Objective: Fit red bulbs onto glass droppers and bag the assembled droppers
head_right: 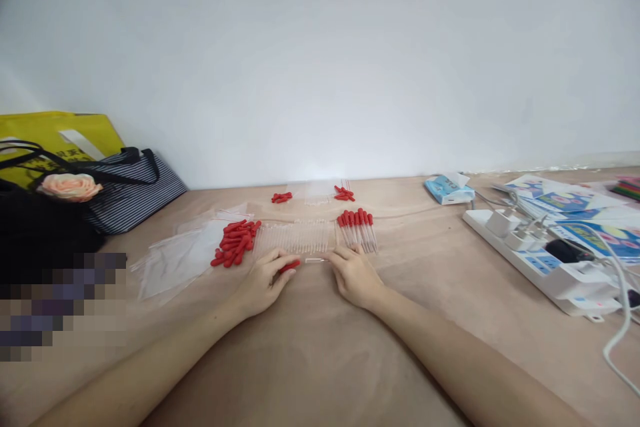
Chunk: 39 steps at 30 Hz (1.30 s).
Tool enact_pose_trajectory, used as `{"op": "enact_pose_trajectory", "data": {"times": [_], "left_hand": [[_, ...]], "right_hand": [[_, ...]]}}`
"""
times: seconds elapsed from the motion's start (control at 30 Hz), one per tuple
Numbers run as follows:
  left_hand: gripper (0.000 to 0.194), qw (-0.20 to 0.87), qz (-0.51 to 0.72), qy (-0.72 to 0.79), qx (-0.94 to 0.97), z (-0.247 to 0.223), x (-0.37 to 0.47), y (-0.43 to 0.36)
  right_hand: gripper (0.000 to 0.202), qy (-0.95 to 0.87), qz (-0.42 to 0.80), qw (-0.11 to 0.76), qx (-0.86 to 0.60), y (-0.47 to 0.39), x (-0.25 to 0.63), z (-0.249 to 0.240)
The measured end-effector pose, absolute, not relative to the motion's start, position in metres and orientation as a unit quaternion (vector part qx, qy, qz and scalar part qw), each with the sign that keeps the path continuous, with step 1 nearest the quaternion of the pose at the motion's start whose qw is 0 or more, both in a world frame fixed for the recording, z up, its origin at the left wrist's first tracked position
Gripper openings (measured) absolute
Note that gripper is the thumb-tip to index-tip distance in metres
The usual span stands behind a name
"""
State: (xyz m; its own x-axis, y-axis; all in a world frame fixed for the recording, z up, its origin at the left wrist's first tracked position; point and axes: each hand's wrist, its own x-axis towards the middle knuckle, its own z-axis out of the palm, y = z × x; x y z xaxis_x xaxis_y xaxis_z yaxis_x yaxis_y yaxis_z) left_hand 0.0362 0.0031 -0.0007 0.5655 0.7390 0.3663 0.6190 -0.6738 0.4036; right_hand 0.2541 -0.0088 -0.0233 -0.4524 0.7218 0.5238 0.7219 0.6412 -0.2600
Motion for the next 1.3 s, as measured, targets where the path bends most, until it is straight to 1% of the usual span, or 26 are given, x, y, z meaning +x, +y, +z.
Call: {"op": "enact_pose_trajectory", "data": {"times": [0.23, 0.43, 0.6, 0.87, 1.13, 1.3], "left_hand": [[0.018, 0.069, 0.271, 0.369, 0.887, -0.003, 0.034, 0.009], [0.017, 0.058, 0.265, 0.367, 0.890, -0.002, 0.036, 0.007], [0.016, 0.062, 0.271, 0.376, 0.884, -0.001, 0.035, 0.007], [0.018, 0.063, 0.296, 0.386, 0.871, -0.006, 0.034, 0.009], [0.019, 0.078, 0.312, 0.383, 0.866, -0.005, 0.034, 0.009], [0.017, 0.082, 0.314, 0.356, 0.876, -0.003, 0.032, 0.007]], "right_hand": [[0.020, -0.847, -0.029, 0.316, -0.426, -0.014, 0.244, -0.018], [0.021, -0.849, -0.063, 0.310, -0.423, -0.014, 0.243, -0.021], [0.022, -0.846, -0.073, 0.321, -0.420, -0.015, 0.242, -0.020], [0.021, -0.854, -0.064, 0.337, -0.391, -0.018, 0.233, -0.020], [0.021, -0.866, -0.007, 0.348, -0.359, -0.020, 0.228, -0.019], [0.020, -0.880, -0.025, 0.344, -0.326, -0.017, 0.233, -0.016]]}}
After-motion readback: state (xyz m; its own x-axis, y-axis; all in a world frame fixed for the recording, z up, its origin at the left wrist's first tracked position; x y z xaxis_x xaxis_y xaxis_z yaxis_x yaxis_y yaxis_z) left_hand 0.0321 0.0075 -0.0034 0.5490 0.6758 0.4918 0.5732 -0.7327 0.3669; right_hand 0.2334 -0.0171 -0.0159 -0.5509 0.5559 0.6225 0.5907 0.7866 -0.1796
